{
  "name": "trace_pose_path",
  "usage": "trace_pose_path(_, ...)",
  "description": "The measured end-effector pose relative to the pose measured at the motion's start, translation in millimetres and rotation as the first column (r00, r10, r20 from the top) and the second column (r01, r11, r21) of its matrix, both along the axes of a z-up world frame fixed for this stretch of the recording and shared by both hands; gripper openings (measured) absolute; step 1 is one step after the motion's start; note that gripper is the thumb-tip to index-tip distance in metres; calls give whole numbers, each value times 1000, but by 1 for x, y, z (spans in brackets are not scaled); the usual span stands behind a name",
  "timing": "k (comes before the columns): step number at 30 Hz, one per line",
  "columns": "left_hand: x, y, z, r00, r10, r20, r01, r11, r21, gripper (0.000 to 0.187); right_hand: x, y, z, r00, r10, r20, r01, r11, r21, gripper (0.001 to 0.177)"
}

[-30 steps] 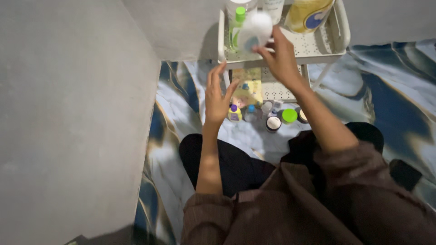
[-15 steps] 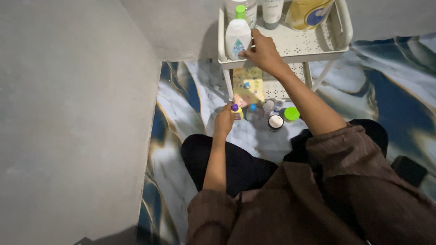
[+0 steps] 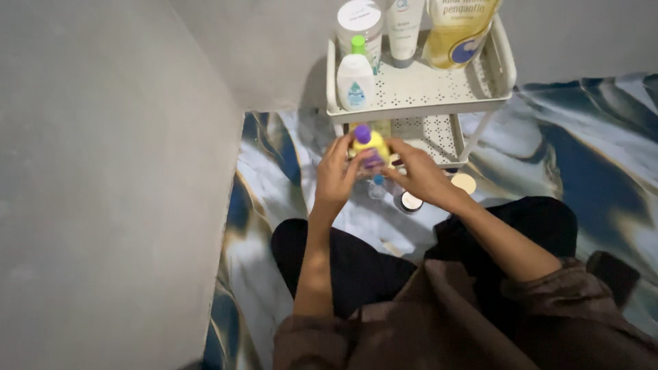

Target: The person sits on the floor and repeatedly picks up various bottles, jars, and containers from the floor, placing them onto a two-tier white plastic cart. The person adjusts the positions of the items on the cart multiple times.

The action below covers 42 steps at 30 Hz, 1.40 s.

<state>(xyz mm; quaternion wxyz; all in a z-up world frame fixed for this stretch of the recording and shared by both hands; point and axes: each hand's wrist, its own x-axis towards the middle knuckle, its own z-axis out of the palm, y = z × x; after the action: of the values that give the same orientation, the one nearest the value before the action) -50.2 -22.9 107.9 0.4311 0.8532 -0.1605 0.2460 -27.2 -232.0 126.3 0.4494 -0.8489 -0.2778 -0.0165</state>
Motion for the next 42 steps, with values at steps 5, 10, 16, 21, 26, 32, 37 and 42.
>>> trace_pose_path(5,9,-35,58,992,-108,-66,88,963,-256,62,39,-22,18,996,-44,72,30,981,189,33)
trace_pose_path(10,27,-42,6,991,-128,-33,110,938,-329,72,142,-37,16,961,-206,183,157,955,251,44)
trace_pose_path(16,37,-31,-112,955,-98,-282,70,992,-107,77,227,-28,-35,962,-200,187,173,974,149,39)
trace_pose_path(21,42,-25,-169,956,-122,-268,140,989,48,67,246,-27,-63,961,-209,183,196,977,87,38)
trace_pose_path(26,52,-31,-202,946,-24,-322,86,979,182,42,239,-24,-54,980,-200,-5,199,971,135,40)
trace_pose_path(32,37,-27,-152,966,23,-257,18,987,159,37,119,-29,-17,872,-328,364,326,943,68,55)
trace_pose_path(37,20,-24,-43,985,-43,168,31,997,73,47,28,-37,6,948,129,292,-109,991,-84,71)
trace_pose_path(42,40,-49,47,990,-142,15,143,984,-108,50,41,-28,28,986,-68,153,46,989,141,43)
